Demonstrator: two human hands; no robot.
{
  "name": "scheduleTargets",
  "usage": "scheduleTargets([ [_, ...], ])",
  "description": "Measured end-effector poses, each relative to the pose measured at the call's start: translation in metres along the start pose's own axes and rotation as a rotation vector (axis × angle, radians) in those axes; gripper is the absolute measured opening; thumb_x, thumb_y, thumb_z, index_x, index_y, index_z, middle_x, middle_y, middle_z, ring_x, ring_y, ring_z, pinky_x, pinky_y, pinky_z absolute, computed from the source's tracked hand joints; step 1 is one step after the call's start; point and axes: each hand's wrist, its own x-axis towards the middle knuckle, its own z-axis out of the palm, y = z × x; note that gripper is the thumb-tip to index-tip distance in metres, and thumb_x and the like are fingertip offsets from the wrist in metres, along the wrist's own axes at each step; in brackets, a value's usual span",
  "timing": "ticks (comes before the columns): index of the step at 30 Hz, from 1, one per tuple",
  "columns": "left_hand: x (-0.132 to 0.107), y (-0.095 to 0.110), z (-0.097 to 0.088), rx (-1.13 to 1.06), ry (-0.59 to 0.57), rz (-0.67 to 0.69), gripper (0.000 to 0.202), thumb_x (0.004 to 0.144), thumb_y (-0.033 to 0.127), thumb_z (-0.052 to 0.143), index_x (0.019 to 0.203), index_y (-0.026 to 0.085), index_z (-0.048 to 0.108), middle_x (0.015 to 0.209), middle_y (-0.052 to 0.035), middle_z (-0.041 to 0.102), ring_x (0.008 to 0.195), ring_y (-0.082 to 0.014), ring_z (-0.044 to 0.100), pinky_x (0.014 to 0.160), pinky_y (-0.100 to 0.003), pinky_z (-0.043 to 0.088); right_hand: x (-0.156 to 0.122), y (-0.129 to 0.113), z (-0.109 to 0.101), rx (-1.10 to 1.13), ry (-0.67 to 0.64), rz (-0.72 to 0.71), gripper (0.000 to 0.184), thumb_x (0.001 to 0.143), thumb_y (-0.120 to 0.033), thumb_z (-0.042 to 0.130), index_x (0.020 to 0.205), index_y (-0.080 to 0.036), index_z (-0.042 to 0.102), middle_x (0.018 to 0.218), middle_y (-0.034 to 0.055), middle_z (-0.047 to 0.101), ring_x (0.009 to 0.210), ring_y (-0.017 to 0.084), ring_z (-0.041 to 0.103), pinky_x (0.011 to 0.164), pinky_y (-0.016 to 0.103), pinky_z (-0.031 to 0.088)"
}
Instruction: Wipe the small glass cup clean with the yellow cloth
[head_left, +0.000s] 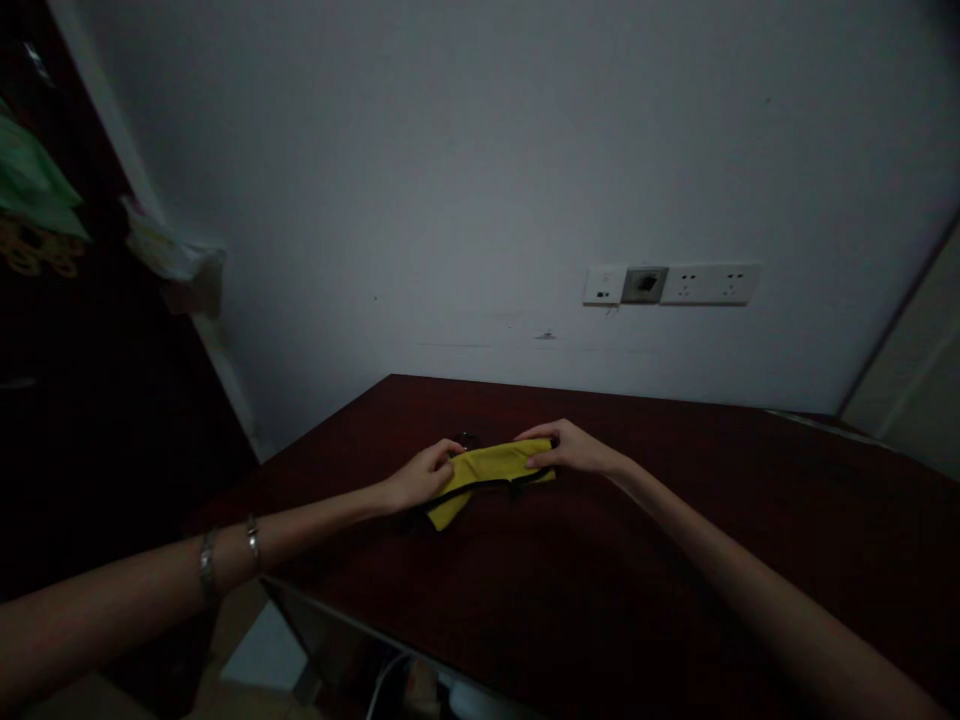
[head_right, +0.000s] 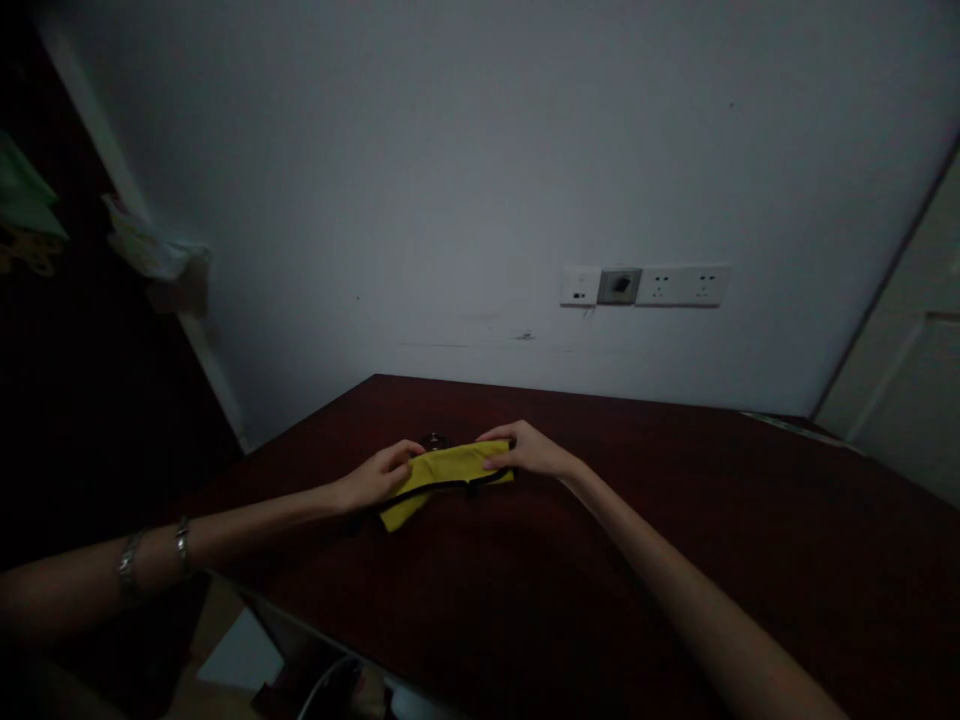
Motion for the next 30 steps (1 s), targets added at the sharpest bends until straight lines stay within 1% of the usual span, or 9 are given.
scheduleTargets([
  [4,-0.006,-0.012,-0.022,0.134,-0.172,0.040,0.044,0.072,0.035,0.059,0.111,0.015,0.057,0.108,-0.0067,0.064,0.093,-0.0202,0.059,0.078,-0.026,0.045,0.019,0.009,0.016,-0.223,-0.037,-0.032,0.034,0.070,-0.029,0.065,0.101,-0.014,0.068,0.091,0.0047,0.070,0.078,0.018,0.064,0.068,0.026,0.048],
  [6,-0.005,-0.019,-0.031,0.238,-0.231,0.023,0.039,0.068,0.033,0.061,0.104,0.016,0.063,0.100,-0.0045,0.067,0.087,-0.0205,0.061,0.072,-0.024,0.045,0.029,0.012,0.024,-0.270,-0.028,-0.028,0.030,0.070,-0.023,0.063,0.098,-0.015,0.069,0.090,0.0044,0.070,0.077,0.018,0.063,0.068,0.025,0.047],
  [8,-0.001,-0.027,-0.039,0.400,-0.238,-0.015,0.031,0.068,0.031,0.059,0.093,0.015,0.068,0.089,-0.0037,0.067,0.078,-0.0194,0.061,0.064,-0.023,0.044,0.038,0.016,0.030,-0.326,-0.008,-0.022,0.028,0.071,-0.019,0.061,0.097,-0.017,0.070,0.090,0.0040,0.070,0.078,0.018,0.063,0.070,0.025,0.046],
  [10,0.004,-0.034,-0.045,0.556,-0.206,-0.039,0.027,0.069,0.031,0.056,0.087,0.014,0.069,0.084,-0.0039,0.066,0.074,-0.0184,0.060,0.060,-0.022,0.043,0.045,0.018,0.033,-0.388,0.028,-0.003,0.028,0.071,-0.016,0.059,0.097,-0.020,0.070,0.092,0.0038,0.070,0.081,0.018,0.063,0.073,0.026,0.045],
  [14,0.017,-0.043,-0.054,0.694,-0.149,-0.040,0.025,0.070,0.032,0.057,0.084,0.015,0.068,0.086,-0.0059,0.062,0.078,-0.0195,0.059,0.067,-0.025,0.043,0.055,0.021,0.037,-0.515,0.117,0.057,0.027,0.071,-0.014,0.057,0.093,-0.022,0.070,0.092,0.0052,0.069,0.086,0.021,0.061,0.074,0.028,0.043],
  [21,0.029,-0.036,-0.056,0.905,-0.088,0.010,0.022,0.069,0.030,0.058,0.084,0.016,0.065,0.097,-0.0121,0.054,0.093,-0.0278,0.054,0.076,-0.036,0.044,0.068,0.018,0.050,-0.632,0.301,0.071,0.021,0.071,-0.013,0.058,0.086,-0.019,0.071,0.103,0.0135,0.058,0.101,0.029,0.048,0.083,0.038,0.040],
  [25,0.034,-0.031,-0.049,1.093,-0.008,0.023,0.031,0.073,0.033,0.056,0.099,0.016,0.062,0.111,-0.0178,0.051,0.106,-0.0336,0.050,0.080,-0.041,0.045,0.071,0.023,0.061,-0.569,0.383,0.047,0.026,0.076,-0.014,0.054,0.095,-0.021,0.069,0.109,0.0133,0.054,0.105,0.029,0.046,0.084,0.038,0.042],
  [27,0.037,-0.033,-0.045,1.038,0.062,-0.047,0.043,0.074,0.034,0.056,0.113,0.014,0.055,0.117,-0.0210,0.050,0.109,-0.0370,0.050,0.082,-0.045,0.044,0.073,0.030,0.068,-0.503,0.414,0.025,0.031,0.078,-0.013,0.051,0.102,-0.022,0.067,0.114,0.0119,0.053,0.107,0.026,0.046,0.088,0.037,0.042],
  [30,0.042,-0.042,-0.040,0.872,0.110,-0.142,0.067,0.074,0.033,0.057,0.134,0.011,0.036,0.113,-0.0236,0.056,0.105,-0.0387,0.056,0.083,-0.048,0.043,0.080,0.043,0.078,-0.378,0.456,0.015,0.037,0.077,-0.008,0.047,0.107,-0.020,0.066,0.120,0.0104,0.054,0.112,0.021,0.049,0.096,0.033,0.039],
])
